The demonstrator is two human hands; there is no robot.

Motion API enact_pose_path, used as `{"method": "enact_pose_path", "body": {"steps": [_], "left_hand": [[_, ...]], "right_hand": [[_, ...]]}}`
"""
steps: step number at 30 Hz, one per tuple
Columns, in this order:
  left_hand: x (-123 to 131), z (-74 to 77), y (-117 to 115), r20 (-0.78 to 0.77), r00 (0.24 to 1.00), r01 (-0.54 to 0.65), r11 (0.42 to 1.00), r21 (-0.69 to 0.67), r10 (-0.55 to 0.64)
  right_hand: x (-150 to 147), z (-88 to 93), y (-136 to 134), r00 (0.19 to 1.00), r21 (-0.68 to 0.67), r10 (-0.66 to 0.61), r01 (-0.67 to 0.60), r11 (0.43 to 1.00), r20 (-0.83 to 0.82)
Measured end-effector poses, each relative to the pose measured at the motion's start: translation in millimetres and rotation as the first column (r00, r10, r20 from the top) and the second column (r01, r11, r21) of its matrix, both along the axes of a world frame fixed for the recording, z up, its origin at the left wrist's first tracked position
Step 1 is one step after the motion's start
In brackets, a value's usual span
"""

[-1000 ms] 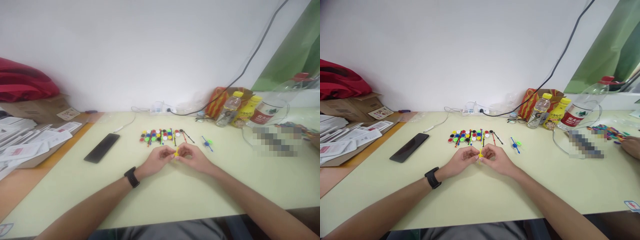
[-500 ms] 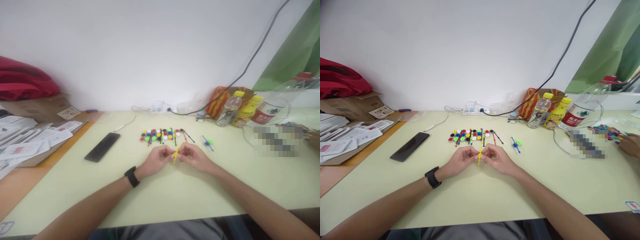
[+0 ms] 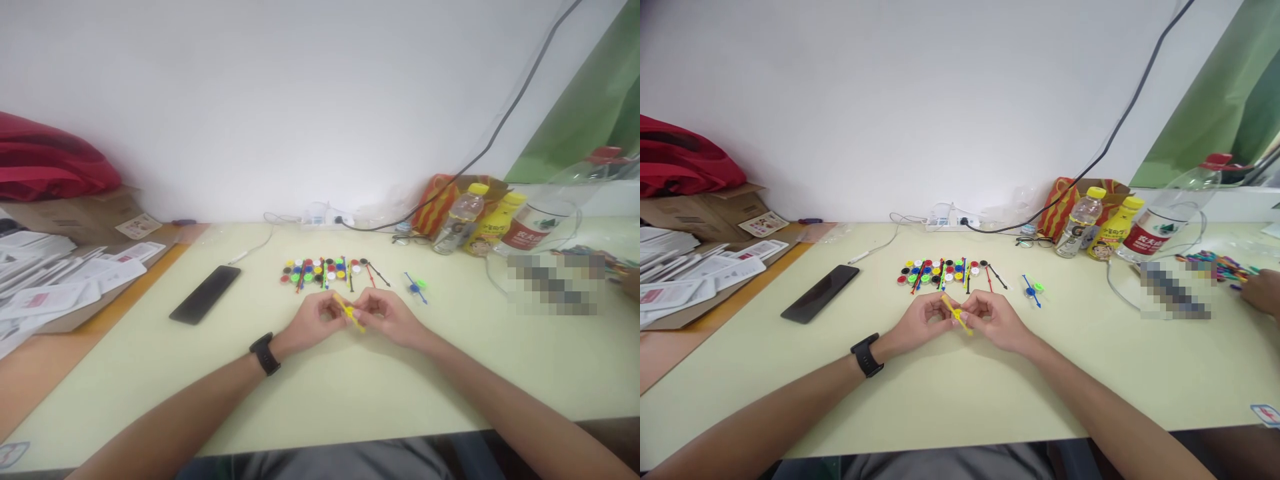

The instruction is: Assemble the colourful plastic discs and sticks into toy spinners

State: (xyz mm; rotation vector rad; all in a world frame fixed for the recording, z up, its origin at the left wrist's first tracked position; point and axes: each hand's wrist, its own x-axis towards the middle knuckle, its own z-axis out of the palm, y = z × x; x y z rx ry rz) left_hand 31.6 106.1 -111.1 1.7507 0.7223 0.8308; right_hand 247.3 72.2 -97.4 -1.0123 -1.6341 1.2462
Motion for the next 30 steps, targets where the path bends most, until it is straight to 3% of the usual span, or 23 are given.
{"method": "enact_pose_path", "body": {"steps": [8,13,19,24,30], "left_hand": [[1.3,0.9,-2.3,-0.063,0.997,-0.042,0.999,0.018,0.043],[1.2,2.4,-5.7,-0.092,0.996,0.009,0.998,0.056,-0.004],[1.3,3.4,-8.5,-0.101,0.994,0.039,0.998,0.054,-0.034],[1.9,3.7,-9.1,-0.104,0.995,0.012,0.999,0.043,-0.007],[3.1,2.6,-6.3,-0.097,0.994,-0.053,0.997,0.056,0.058]], "right_hand": [[3.7,-1.7,3.1,0.999,-0.011,0.039,-0.039,0.999,0.008],[3.3,-5.7,2.6,0.996,0.002,0.08,-0.08,0.997,0.033],[0.7,-6.1,1.0,0.996,0.039,0.034,-0.037,0.999,0.085],[0.6,-5.2,-0.4,0.984,0.123,-0.02,-0.002,0.992,0.175],[2.3,-6.0,-0.5,0.983,0.136,0.042,-0.067,0.988,0.18]]}}
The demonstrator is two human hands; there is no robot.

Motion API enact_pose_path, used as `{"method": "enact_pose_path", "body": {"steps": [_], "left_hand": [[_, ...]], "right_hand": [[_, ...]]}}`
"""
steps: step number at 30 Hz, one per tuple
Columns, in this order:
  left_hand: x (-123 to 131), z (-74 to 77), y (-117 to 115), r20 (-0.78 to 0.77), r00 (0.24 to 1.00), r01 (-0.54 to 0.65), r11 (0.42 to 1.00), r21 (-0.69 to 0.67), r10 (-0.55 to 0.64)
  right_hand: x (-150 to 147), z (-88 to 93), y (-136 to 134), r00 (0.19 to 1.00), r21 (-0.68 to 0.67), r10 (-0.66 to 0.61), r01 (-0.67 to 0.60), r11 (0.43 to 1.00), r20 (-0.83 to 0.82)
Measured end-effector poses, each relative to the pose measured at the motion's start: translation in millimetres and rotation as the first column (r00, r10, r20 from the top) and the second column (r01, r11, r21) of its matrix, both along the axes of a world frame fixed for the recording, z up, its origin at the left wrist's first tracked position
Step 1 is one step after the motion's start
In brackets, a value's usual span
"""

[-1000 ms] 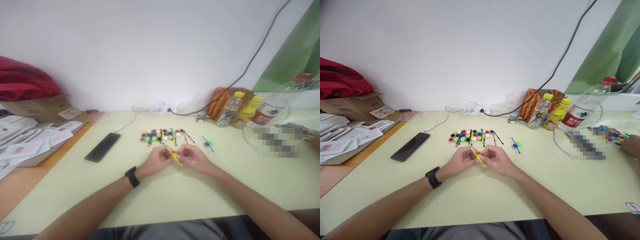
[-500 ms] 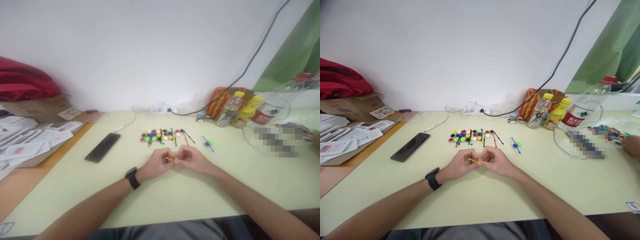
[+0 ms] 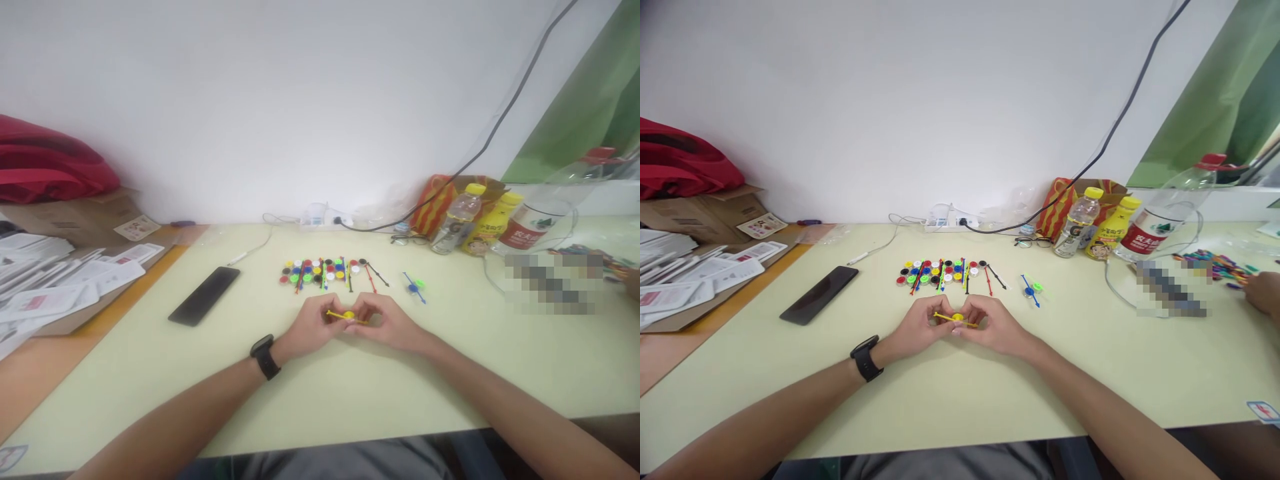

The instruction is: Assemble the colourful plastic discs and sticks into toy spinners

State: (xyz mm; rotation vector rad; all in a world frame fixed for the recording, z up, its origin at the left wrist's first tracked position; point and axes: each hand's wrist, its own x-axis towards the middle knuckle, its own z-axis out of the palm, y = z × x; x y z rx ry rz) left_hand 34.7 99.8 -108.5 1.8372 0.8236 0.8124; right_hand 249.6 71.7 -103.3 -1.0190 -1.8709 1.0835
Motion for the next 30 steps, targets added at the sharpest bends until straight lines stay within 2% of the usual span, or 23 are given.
{"method": "enact_pose_path", "body": {"steps": [9,15,25,30], "left_hand": [[-1.9,0.4,0.4,0.04,0.998,0.05,0.998,-0.046,-0.048],[-1.8,1.1,0.2,0.06,0.992,0.113,0.989,-0.092,-0.108],[-0.5,4.0,0.6,0.02,0.993,0.122,0.988,-0.095,-0.121],[-1.0,6.4,1.0,-0.008,0.994,0.104,0.991,-0.089,-0.105]], "right_hand": [[2.3,1.3,-0.1,0.998,0.028,0.043,-0.044,0.999,0.042],[7.8,6.4,-0.9,0.994,-0.024,0.101,-0.1,0.995,0.038],[11.7,6.6,2.2,0.997,-0.045,0.075,-0.074,0.996,0.034],[28.0,12.4,11.2,0.998,-0.044,0.048,-0.046,0.998,0.041]]}}
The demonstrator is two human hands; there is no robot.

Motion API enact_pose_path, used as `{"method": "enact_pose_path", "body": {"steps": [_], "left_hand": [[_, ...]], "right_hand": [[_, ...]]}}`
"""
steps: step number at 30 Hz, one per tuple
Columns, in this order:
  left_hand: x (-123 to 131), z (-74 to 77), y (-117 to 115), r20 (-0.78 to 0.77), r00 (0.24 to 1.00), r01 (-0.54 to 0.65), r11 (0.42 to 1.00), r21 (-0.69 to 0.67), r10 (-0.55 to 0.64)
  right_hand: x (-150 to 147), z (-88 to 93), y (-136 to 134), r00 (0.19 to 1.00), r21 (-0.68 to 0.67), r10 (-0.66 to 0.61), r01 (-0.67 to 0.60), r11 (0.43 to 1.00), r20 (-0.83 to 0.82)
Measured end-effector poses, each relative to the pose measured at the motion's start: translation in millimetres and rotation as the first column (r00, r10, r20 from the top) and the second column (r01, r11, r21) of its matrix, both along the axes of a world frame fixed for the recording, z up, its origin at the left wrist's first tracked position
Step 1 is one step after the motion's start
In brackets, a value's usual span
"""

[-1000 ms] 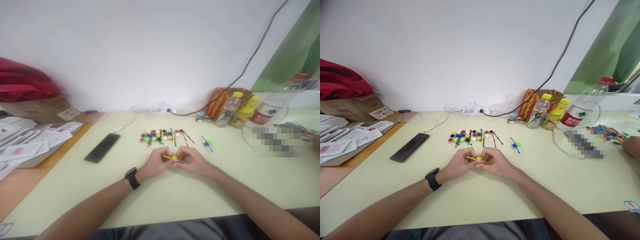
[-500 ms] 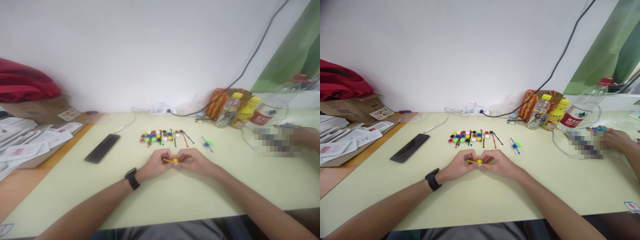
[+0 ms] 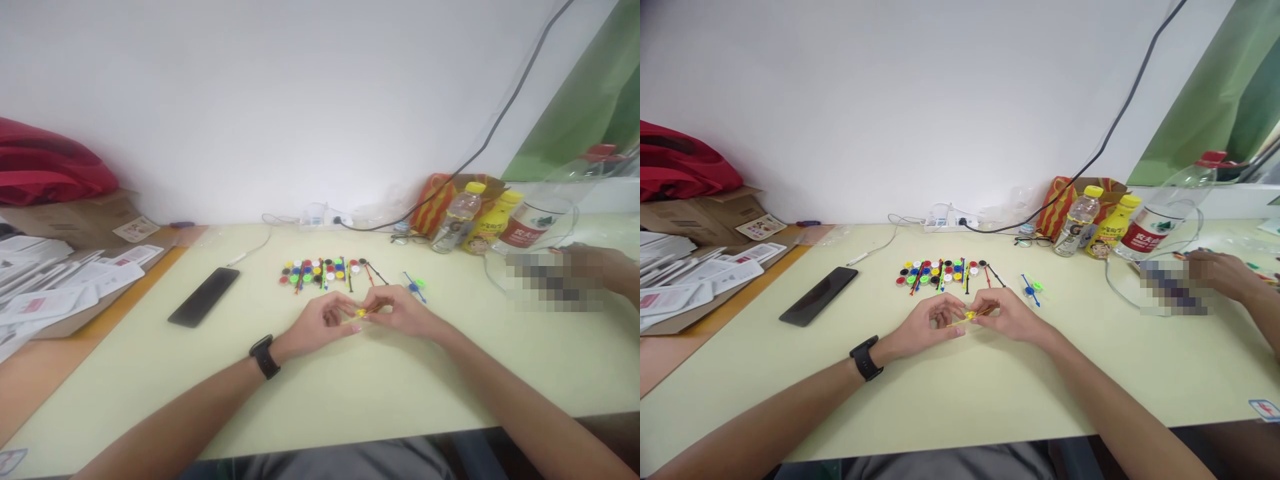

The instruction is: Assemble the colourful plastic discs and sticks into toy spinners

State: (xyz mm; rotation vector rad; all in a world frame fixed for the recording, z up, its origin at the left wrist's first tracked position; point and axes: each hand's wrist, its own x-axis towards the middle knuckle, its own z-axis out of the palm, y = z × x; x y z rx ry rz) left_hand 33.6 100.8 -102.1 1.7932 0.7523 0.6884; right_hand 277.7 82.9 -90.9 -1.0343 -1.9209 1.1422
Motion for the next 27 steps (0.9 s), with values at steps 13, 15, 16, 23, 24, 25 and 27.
{"method": "enact_pose_path", "body": {"steps": [13,15,16,23,24,25,27], "left_hand": [[-1.2,-4.8,1.0,-0.046,0.999,-0.018,0.999,0.041,0.02],[-1.0,-4.7,1.2,-0.062,0.998,-0.014,0.999,0.049,0.017],[-0.9,-4.5,1.2,-0.073,0.997,-0.011,0.999,0.052,0.015],[0.0,-3.6,0.3,-0.136,0.99,-0.012,0.998,0.065,0.021],[0.0,-3.7,0.2,-0.138,0.99,-0.012,0.998,0.064,0.021],[0.1,-3.7,0.2,-0.14,0.99,-0.011,0.998,0.064,0.02],[0.2,-3.8,0.3,-0.142,0.99,-0.006,0.998,0.066,0.015]], "right_hand": [[84.8,21.4,18.0,0.927,-0.052,-0.111,0.138,0.989,0.359],[89.3,18.9,21.0,0.91,-0.046,-0.104,0.134,0.99,0.402],[90.4,17.6,22.1,0.902,-0.047,-0.096,0.128,0.991,0.422],[94.2,11.0,25.9,0.848,0.074,-0.163,0.146,0.987,0.504],[95.0,10.6,26.3,0.841,0.106,-0.184,0.151,0.983,0.508],[95.7,10.2,26.7,0.833,0.137,-0.205,0.157,0.978,0.513],[96.6,9.0,27.5,0.817,0.171,-0.229,0.162,0.972,0.53]]}}
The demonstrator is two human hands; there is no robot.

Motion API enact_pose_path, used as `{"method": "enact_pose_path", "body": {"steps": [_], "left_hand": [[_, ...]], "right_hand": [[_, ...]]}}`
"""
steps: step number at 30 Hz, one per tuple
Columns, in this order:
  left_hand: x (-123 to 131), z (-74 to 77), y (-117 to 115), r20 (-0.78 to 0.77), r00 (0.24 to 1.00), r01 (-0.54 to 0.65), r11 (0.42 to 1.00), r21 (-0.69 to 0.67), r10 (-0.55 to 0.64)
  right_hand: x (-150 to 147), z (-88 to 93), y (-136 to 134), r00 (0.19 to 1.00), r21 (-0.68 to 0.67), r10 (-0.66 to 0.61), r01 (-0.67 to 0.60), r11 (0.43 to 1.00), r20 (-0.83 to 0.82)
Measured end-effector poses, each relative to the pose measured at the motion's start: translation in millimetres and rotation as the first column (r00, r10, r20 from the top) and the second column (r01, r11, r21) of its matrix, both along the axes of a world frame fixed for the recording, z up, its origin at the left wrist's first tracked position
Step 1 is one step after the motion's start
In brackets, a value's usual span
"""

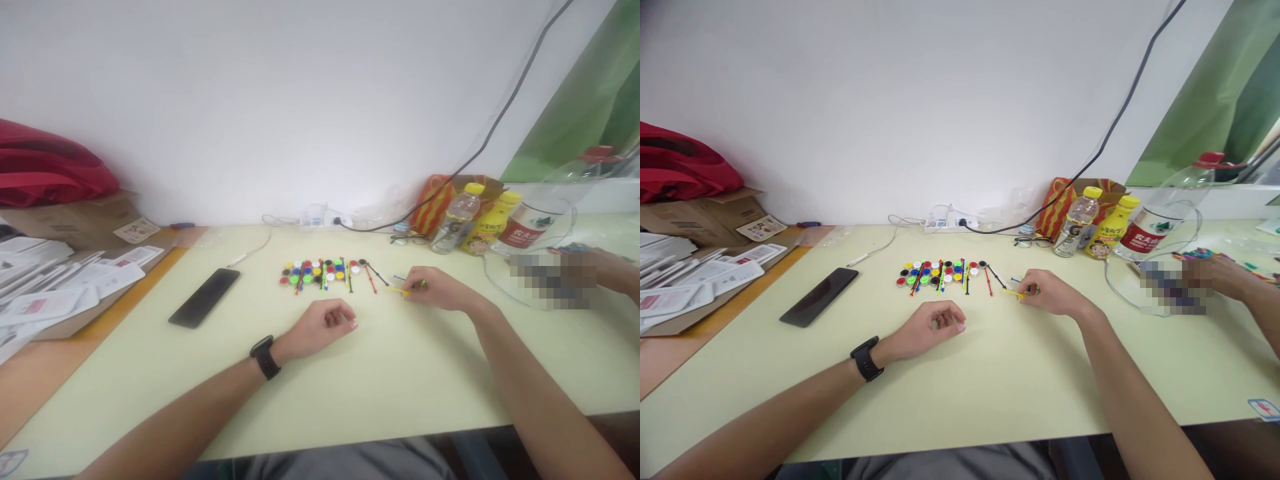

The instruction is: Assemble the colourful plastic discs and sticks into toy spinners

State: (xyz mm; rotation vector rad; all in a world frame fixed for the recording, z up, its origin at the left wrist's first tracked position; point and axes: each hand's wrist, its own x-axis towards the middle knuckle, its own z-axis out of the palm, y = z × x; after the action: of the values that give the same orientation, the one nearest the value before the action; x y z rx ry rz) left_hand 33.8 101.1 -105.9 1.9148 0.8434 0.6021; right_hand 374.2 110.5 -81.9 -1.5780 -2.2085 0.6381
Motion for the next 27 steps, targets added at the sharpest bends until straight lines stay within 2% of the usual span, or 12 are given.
{"method": "enact_pose_path", "body": {"steps": [5,10,15,23,27], "left_hand": [[0.2,1.4,0.0,-0.007,1.0,0.012,1.0,-0.001,-0.012],[0.4,3.0,-0.4,-0.009,1.0,0.019,1.0,-0.007,-0.019],[0.5,1.6,0.0,-0.012,1.0,0.028,1.0,0.003,-0.028],[0.6,1.6,0.4,-0.023,0.999,0.034,0.999,0.004,-0.034],[0.3,0.2,1.1,-0.02,0.999,0.033,0.999,-0.003,-0.033]], "right_hand": [[-2.9,-4.3,3.0,0.999,-0.032,-0.033,0.034,0.999,0.03],[-6.4,-3.2,5.2,0.989,-0.135,-0.148,0.15,0.979,0.026],[-4.4,-1.3,6.3,0.982,-0.204,-0.189,0.189,0.96,0.023],[-0.8,-8.0,9.5,0.97,-0.168,-0.229,0.24,0.956,0.086],[-1.8,-12.0,5.6,0.938,-0.091,-0.319,0.333,0.939,0.137]]}}
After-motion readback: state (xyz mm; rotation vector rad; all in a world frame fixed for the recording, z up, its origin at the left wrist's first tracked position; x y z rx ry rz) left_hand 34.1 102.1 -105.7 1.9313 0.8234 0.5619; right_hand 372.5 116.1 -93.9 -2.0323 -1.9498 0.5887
